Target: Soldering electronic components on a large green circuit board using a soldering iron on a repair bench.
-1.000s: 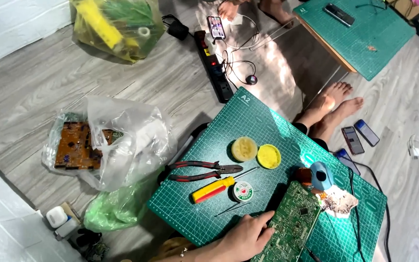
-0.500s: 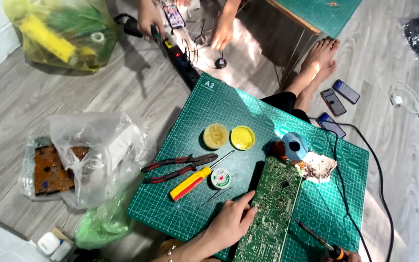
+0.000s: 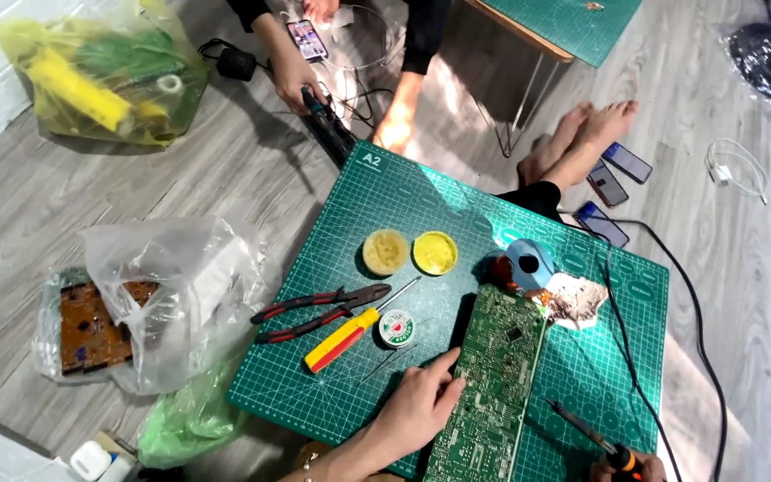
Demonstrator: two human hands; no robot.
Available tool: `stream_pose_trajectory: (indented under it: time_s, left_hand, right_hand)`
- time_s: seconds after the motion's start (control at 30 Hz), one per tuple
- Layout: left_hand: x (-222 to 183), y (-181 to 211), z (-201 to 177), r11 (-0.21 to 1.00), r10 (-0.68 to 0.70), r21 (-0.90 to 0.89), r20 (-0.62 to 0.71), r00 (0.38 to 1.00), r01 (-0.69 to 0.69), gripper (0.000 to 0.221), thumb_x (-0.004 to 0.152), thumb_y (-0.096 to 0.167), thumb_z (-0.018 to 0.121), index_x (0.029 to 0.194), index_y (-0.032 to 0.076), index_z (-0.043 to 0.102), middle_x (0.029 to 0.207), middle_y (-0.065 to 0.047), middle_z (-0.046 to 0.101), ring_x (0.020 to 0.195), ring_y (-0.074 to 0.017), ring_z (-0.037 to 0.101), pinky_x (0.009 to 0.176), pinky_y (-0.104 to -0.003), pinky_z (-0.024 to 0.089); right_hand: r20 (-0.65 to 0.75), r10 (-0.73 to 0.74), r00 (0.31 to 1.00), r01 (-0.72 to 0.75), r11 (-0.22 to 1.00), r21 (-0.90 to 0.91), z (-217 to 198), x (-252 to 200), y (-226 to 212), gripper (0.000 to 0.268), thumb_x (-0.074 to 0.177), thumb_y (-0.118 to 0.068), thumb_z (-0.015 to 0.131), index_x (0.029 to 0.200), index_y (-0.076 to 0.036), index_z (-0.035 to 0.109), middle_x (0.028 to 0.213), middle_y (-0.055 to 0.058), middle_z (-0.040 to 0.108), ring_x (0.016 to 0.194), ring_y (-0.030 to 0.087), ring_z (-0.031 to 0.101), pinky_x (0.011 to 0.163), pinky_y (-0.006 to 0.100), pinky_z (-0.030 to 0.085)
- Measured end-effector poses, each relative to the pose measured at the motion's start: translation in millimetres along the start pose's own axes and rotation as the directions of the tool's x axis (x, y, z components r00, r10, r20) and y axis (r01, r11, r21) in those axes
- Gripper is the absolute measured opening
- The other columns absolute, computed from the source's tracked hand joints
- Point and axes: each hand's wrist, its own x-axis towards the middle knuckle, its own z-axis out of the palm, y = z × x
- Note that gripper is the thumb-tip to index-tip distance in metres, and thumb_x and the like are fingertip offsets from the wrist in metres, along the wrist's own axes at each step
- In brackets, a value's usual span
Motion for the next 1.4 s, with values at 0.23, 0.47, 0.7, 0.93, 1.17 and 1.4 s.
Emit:
stream_pose_trajectory:
  time_s: [0.23,0.47,0.7,0.93,1.17,1.4]
  left_hand:
    - [3.6,-9.4,3.7,0.991,-0.125,0.057,0.056,0.991,0.122,0.047,0.093,0.005,0.057,0.135,-0.013,0.048,0.058,-0.008,0.066,0.032,-0.0105,0.045,0.025,-0.019,0.029]
    - [-0.5,-7.3,4.3,0.991,-0.077,0.109,-0.046,0.996,0.082,0.045,0.088,0.008,0.062,0.129,-0.009,0.053,0.073,-0.011,0.073,0.041,-0.0124,0.057,0.032,-0.025,0.042]
    - [2.8,10.4,4.0,0.994,-0.083,0.063,-0.037,0.996,0.085,0.046,0.088,0.003,0.059,0.130,-0.015,0.050,0.066,-0.010,0.068,0.039,-0.0089,0.046,0.031,-0.022,0.034]
    - [1.9,6.9,5.4,0.992,-0.104,0.070,-0.030,0.994,0.106,0.048,0.089,0.004,0.057,0.130,-0.017,0.049,0.065,-0.010,0.067,0.040,-0.0063,0.043,0.031,-0.020,0.031]
    - [2.7,11.3,4.8,0.997,-0.057,0.046,-0.012,0.998,0.057,0.047,0.091,0.004,0.056,0.133,-0.015,0.048,0.062,-0.005,0.061,0.042,-0.0040,0.037,0.033,-0.019,0.027]
    - [3.0,15.5,4.6,0.997,-0.041,0.063,-0.017,0.999,0.042,0.044,0.092,0.006,0.056,0.129,-0.018,0.050,0.059,-0.003,0.056,0.042,-0.0038,0.036,0.034,-0.019,0.027]
  right_hand:
    - [-0.647,-0.043,0.761,0.184,0.971,0.152,179.1,-7.5,-104.2,0.026,0.105,-0.028,0.048,0.088,-0.009,0.048,0.054,0.004,0.047,0.033,0.011,0.037,0.031,0.019,0.031]
    - [-0.645,-0.013,0.764,0.212,0.950,0.232,217.6,-10.7,-144.0,0.017,0.102,-0.019,0.054,0.090,-0.008,0.055,0.070,0.004,0.060,0.039,0.010,0.047,0.033,0.018,0.037]
    - [-0.556,-0.067,0.829,0.244,0.937,0.251,221.2,-10.1,-150.3,0.019,0.098,-0.021,0.060,0.088,-0.006,0.054,0.061,0.007,0.057,0.039,0.011,0.048,0.033,0.018,0.039]
    - [-0.537,-0.079,0.840,0.228,0.949,0.216,222.8,-11.3,-151.2,0.019,0.098,-0.023,0.062,0.091,-0.005,0.059,0.062,0.005,0.059,0.040,0.010,0.050,0.033,0.018,0.040]
    - [-0.536,-0.048,0.843,0.183,0.962,0.201,222.8,-11.8,-151.2,0.020,0.096,-0.023,0.064,0.093,-0.005,0.061,0.066,0.006,0.062,0.044,0.011,0.055,0.036,0.018,0.044]
    - [-0.533,-0.070,0.843,0.214,0.953,0.213,223.7,-10.9,-153.0,0.018,0.098,-0.022,0.061,0.092,-0.005,0.061,0.063,0.005,0.061,0.042,0.010,0.053,0.035,0.017,0.043]
